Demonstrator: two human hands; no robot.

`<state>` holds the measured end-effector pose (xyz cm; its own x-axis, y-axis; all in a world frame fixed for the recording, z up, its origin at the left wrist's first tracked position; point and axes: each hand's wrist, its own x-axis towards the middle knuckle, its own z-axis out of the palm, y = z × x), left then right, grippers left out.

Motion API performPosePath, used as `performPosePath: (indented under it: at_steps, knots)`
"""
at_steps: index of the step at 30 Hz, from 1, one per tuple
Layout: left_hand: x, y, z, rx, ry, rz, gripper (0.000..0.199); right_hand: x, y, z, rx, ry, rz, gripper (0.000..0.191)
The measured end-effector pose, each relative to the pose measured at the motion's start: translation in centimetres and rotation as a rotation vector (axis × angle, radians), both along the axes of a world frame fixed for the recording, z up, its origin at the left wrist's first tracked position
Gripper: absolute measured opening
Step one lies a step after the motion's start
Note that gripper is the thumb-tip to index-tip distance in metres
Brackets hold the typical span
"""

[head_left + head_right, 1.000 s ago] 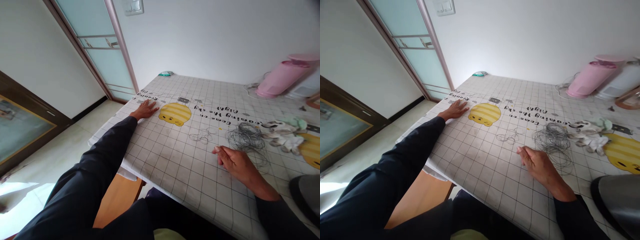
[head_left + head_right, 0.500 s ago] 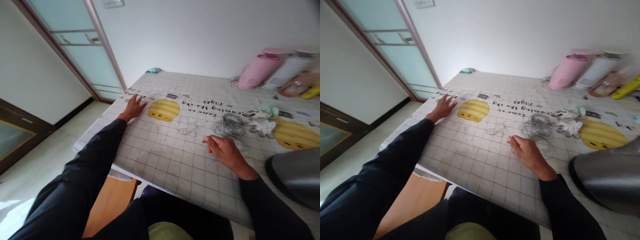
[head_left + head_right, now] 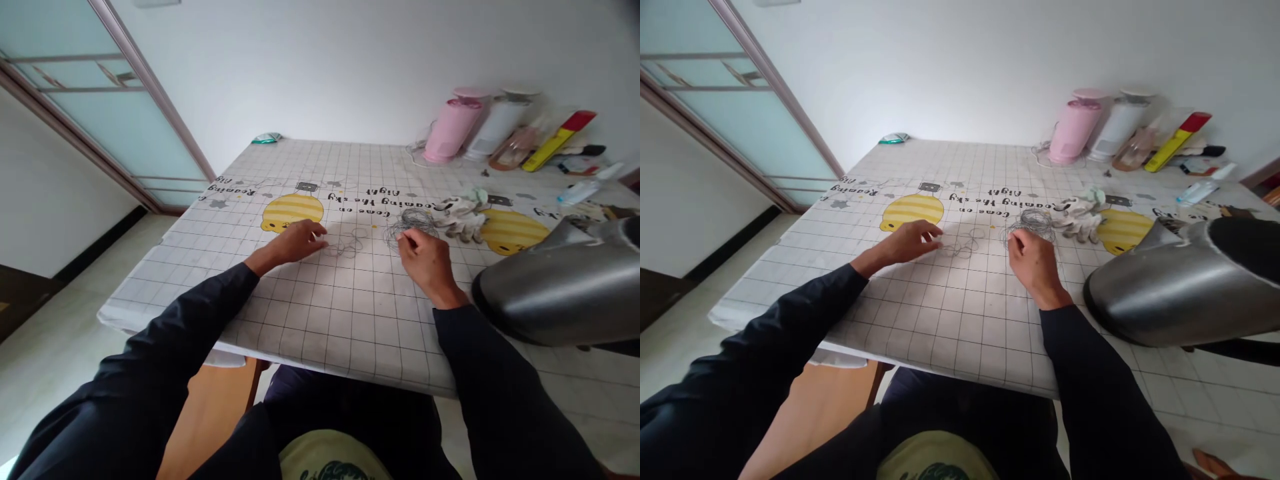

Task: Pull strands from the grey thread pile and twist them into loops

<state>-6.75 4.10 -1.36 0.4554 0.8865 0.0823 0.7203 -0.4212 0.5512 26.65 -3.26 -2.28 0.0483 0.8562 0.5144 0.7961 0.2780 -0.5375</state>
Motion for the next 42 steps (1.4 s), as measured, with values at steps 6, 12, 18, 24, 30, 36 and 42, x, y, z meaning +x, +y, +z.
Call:
performPosePath:
  at_steps: [6,12,18,24,30,36,42]
  knots:
    - [3.2,-1.0,-1.7,0.004,0.009,-0.072,0.032,-1.1,0.2,-1.5,0.035,-0.057,0.265,0.018]
    - [3.8,-1.8,-1.9,-0.013,-0.066,-0.055,0.029,-2.1,0.8,-3.1,0.005,-0.218,0.449,0.024]
    - [4.3,-2.3,-1.6,-0.039,-0.055,-0.078,0.028,-3.0,1.3,-3.0,-0.007,-0.374,0.489,0.025]
    - [4.4,-2.5,-1.0,-0.082,-0.037,-0.066,0.027,-1.4,1.5,-1.9,0.061,-0.262,0.451,0.023]
    - [4.7,-2.6,-0.6,-0.053,-0.008,-0.115,0.026,0.3,1.5,-1.2,0.018,-0.227,0.495,0.025]
    - [4.8,-2.6,-1.1,-0.011,-0.049,-0.072,0.023,0.8,1.3,-0.8,0.015,-0.134,0.576,0.024]
    - [5.0,-3.0,-1.3,-0.134,-0.208,-0.003,0.018,0.1,0.6,-0.5,0.07,-0.097,0.601,0.023]
